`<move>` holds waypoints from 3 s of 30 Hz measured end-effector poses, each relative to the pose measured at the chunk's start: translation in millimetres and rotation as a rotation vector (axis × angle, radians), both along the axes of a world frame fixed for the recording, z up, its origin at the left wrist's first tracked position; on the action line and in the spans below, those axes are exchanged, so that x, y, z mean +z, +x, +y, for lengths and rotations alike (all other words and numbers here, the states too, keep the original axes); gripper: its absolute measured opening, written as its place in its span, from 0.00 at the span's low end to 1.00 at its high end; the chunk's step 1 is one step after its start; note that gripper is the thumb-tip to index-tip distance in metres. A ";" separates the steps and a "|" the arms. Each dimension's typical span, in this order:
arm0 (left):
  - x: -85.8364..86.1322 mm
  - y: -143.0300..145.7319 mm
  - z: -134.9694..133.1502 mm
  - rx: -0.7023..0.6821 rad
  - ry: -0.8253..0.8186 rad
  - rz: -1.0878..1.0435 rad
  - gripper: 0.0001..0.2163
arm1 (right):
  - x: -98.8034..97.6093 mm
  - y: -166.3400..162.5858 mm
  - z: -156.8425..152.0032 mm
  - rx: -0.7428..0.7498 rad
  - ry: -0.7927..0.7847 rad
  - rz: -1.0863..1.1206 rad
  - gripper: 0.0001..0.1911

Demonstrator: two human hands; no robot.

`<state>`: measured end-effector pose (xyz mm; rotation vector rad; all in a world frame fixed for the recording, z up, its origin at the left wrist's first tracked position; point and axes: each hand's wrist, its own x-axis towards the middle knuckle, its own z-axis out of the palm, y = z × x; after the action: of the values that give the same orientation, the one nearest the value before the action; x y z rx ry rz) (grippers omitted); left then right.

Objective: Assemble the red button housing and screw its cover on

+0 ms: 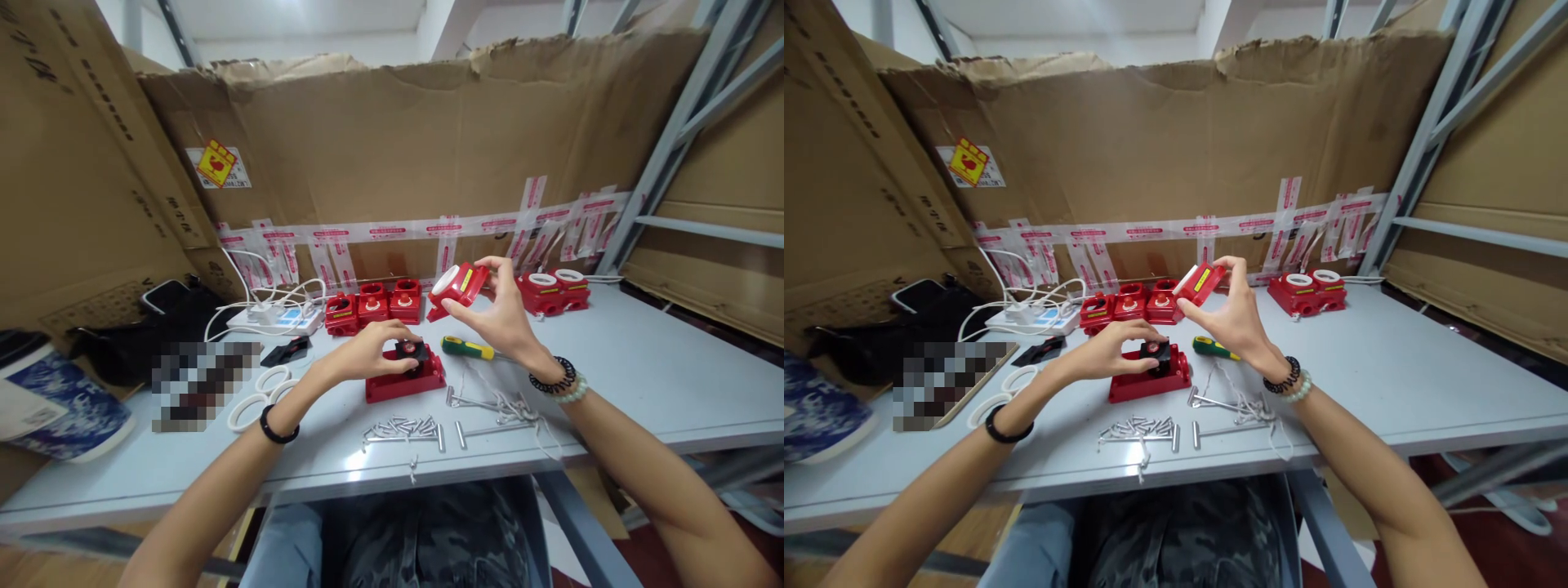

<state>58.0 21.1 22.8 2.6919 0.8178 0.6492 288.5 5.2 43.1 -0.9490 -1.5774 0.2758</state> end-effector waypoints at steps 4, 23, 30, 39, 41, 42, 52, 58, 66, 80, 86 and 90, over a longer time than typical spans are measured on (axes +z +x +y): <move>-0.3 1.0 -0.4 0.018 -0.021 0.018 0.16 | -3.4 -0.7 3.5 0.009 -0.005 0.025 0.32; 13.7 -12.6 -24.8 0.087 -0.002 -0.395 0.27 | -15.7 -23.0 -4.6 0.636 -0.442 0.280 0.29; 14.5 -15.9 -32.8 0.108 0.113 -0.342 0.30 | 1.0 -9.0 -12.5 0.413 -0.210 -0.305 0.32; 0.7 -25.8 -52.8 0.268 0.386 -0.301 0.07 | 2.4 8.6 7.3 0.256 -0.088 -0.023 0.30; -1.7 -32.6 -53.2 0.295 0.383 -0.297 0.09 | -1.9 2.3 6.3 0.304 -0.122 -0.107 0.32; -1.5 -35.6 -51.9 0.319 0.385 -0.326 0.11 | -4.2 -1.5 5.0 0.326 -0.143 -0.163 0.32; 3.0 -19.4 -27.8 0.165 0.073 -0.098 0.29 | -27.8 -12.4 9.1 0.440 -0.286 -0.346 0.31; 0.3 -18.8 -25.7 0.145 -0.026 -0.110 0.33 | -28.6 -14.9 6.2 0.452 -0.308 -0.324 0.31; 5.2 -96.7 -4.5 0.563 0.099 0.015 0.15 | -17.6 -8.8 12.1 0.318 -0.247 -0.117 0.32; -26.4 -137.1 -1.7 0.681 -0.105 0.466 0.20 | -19.8 -5.1 16.2 0.326 -0.227 -0.093 0.31; -17.8 -136.7 -2.0 0.632 0.004 0.309 0.19 | -15.4 -1.9 16.3 0.310 -0.200 -0.030 0.30; 6.7 -92.8 -11.2 0.417 -0.002 0.058 0.17 | -9.3 -0.2 14.1 0.284 -0.192 0.041 0.30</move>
<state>-34.8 9.9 29.5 2.5641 1.4139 0.6534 288.2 19.3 33.8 -0.8566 -1.6685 0.6510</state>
